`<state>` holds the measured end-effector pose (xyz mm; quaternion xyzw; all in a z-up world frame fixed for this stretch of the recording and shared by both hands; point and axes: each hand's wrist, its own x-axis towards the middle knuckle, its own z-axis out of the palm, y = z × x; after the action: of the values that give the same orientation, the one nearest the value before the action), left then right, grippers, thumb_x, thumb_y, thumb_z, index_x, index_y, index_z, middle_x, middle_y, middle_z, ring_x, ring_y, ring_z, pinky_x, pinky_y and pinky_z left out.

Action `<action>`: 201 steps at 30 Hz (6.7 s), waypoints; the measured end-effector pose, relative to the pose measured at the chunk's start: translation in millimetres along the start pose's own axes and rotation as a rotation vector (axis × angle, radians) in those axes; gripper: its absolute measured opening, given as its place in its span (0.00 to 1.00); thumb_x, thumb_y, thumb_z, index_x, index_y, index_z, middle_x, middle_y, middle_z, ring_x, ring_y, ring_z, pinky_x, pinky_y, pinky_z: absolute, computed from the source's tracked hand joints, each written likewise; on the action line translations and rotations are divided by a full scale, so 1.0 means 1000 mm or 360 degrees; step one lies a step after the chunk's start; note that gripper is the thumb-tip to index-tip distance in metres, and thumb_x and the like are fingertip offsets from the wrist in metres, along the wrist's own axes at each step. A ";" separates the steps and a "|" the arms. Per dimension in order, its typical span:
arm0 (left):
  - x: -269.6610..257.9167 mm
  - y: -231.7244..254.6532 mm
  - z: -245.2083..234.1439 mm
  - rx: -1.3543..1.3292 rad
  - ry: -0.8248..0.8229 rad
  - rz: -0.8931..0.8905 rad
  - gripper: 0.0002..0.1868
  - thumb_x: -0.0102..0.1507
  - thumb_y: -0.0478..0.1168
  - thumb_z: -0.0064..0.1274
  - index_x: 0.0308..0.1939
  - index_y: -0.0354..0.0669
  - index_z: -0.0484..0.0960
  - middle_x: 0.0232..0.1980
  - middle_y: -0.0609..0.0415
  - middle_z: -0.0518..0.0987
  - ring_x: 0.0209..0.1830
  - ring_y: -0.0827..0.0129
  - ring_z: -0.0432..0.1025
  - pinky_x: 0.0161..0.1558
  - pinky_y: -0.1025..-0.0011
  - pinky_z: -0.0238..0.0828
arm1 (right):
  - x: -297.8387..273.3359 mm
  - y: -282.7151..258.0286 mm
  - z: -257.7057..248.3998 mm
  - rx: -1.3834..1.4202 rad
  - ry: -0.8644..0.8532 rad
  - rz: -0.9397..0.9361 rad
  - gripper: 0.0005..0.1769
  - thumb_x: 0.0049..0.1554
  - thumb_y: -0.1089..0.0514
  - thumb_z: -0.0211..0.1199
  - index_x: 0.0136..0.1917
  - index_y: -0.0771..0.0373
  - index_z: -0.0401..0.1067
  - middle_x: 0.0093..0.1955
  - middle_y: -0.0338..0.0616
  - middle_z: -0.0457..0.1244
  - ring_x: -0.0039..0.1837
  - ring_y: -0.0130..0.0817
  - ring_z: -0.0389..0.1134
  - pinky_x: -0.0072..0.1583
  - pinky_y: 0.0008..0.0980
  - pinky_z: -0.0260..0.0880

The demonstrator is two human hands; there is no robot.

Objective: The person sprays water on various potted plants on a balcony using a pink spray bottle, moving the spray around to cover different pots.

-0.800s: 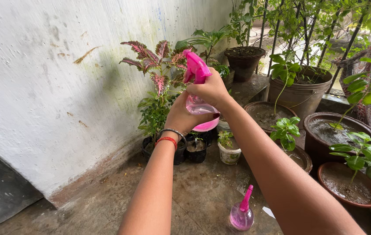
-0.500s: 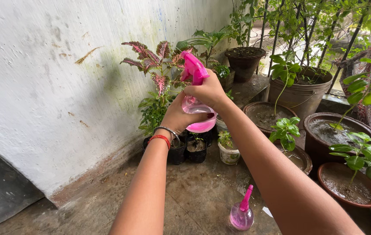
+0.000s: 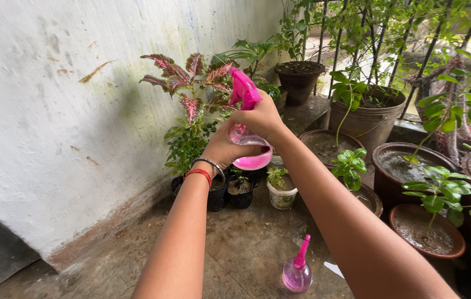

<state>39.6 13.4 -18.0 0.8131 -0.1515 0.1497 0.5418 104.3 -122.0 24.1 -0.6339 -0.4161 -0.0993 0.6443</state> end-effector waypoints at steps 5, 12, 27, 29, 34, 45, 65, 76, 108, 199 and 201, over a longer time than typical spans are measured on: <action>0.003 0.014 0.018 0.0104 0.0004 -0.0078 0.57 0.40 0.51 0.76 0.70 0.49 0.63 0.60 0.54 0.80 0.60 0.68 0.76 0.62 0.67 0.72 | -0.007 0.001 -0.013 -0.0100 0.0106 0.0132 0.15 0.43 0.66 0.67 0.47 0.64 0.73 0.41 0.36 0.67 0.43 0.22 0.67 0.47 0.25 0.70; 0.012 0.016 0.041 -0.0056 -0.0090 -0.0043 0.57 0.41 0.50 0.76 0.70 0.47 0.61 0.62 0.54 0.80 0.61 0.68 0.76 0.64 0.67 0.72 | -0.017 -0.005 -0.034 -0.0153 0.0180 0.0029 0.19 0.41 0.66 0.68 0.47 0.63 0.72 0.44 0.32 0.65 0.44 0.21 0.65 0.47 0.25 0.68; 0.036 -0.018 0.094 -0.0289 -0.0138 -0.0129 0.56 0.39 0.48 0.77 0.67 0.44 0.63 0.59 0.53 0.80 0.58 0.68 0.77 0.62 0.68 0.74 | -0.038 0.027 -0.076 -0.0301 0.0376 0.0071 0.22 0.41 0.64 0.70 0.51 0.63 0.74 0.47 0.35 0.67 0.47 0.21 0.66 0.51 0.26 0.69; 0.034 -0.018 0.097 -0.0229 -0.0127 -0.0101 0.57 0.38 0.48 0.77 0.68 0.45 0.64 0.60 0.54 0.80 0.59 0.68 0.76 0.63 0.68 0.72 | -0.041 0.033 -0.078 -0.0283 0.0410 0.0120 0.21 0.41 0.64 0.70 0.50 0.63 0.74 0.46 0.35 0.68 0.46 0.21 0.67 0.50 0.26 0.70; 0.033 -0.017 0.108 -0.0207 -0.0152 -0.0117 0.58 0.38 0.48 0.78 0.70 0.46 0.64 0.61 0.55 0.80 0.60 0.68 0.76 0.63 0.68 0.71 | -0.049 0.041 -0.086 -0.0402 0.0471 0.0216 0.16 0.43 0.64 0.69 0.47 0.64 0.74 0.42 0.38 0.69 0.45 0.23 0.69 0.50 0.27 0.72; 0.045 -0.024 0.146 -0.0300 -0.0311 0.0056 0.55 0.40 0.44 0.77 0.69 0.46 0.66 0.63 0.56 0.79 0.61 0.69 0.74 0.64 0.68 0.71 | -0.068 0.036 -0.115 -0.0453 0.0592 0.0307 0.15 0.41 0.63 0.67 0.44 0.63 0.74 0.39 0.36 0.67 0.42 0.24 0.69 0.47 0.27 0.72; 0.057 0.098 0.318 -0.0060 -0.0607 0.0129 0.56 0.39 0.54 0.77 0.67 0.47 0.68 0.61 0.55 0.79 0.60 0.67 0.76 0.63 0.68 0.69 | -0.159 -0.060 -0.290 -0.1243 0.1201 0.0730 0.16 0.40 0.54 0.68 0.43 0.60 0.76 0.40 0.47 0.71 0.44 0.41 0.74 0.50 0.39 0.72; 0.071 0.184 0.435 -0.0357 -0.0932 0.0414 0.60 0.36 0.54 0.77 0.68 0.40 0.67 0.61 0.50 0.81 0.59 0.66 0.76 0.62 0.68 0.71 | -0.211 -0.142 -0.398 -0.1465 0.1522 0.0937 0.18 0.41 0.52 0.68 0.44 0.60 0.78 0.41 0.49 0.72 0.46 0.42 0.76 0.51 0.39 0.73; 0.071 0.255 0.484 -0.0642 -0.1400 0.0655 0.54 0.41 0.55 0.75 0.69 0.46 0.68 0.60 0.52 0.81 0.59 0.67 0.77 0.63 0.69 0.69 | -0.246 -0.235 -0.442 -0.2136 0.1584 0.1098 0.12 0.39 0.52 0.68 0.37 0.59 0.81 0.36 0.50 0.71 0.40 0.41 0.74 0.47 0.38 0.73; -0.059 0.261 0.611 -0.0692 -0.1502 0.0482 0.50 0.40 0.55 0.75 0.63 0.41 0.75 0.56 0.54 0.83 0.52 0.72 0.79 0.58 0.72 0.73 | -0.437 -0.253 -0.475 -0.1886 0.1897 0.1040 0.14 0.38 0.53 0.68 0.40 0.57 0.80 0.36 0.45 0.72 0.40 0.39 0.75 0.46 0.37 0.74; -0.058 0.260 0.608 -0.0711 -0.1495 0.0482 0.49 0.40 0.54 0.74 0.63 0.41 0.75 0.55 0.54 0.84 0.52 0.72 0.79 0.57 0.72 0.73 | -0.434 -0.251 -0.475 -0.1831 0.1858 0.0946 0.15 0.37 0.53 0.68 0.40 0.57 0.78 0.35 0.45 0.71 0.40 0.39 0.76 0.46 0.37 0.74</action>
<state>-71.3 -640.3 -47.8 0.6266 -0.5209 -0.1894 0.5478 -140.9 -766.8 -7.9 -0.7911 0.2780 -0.4307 0.3337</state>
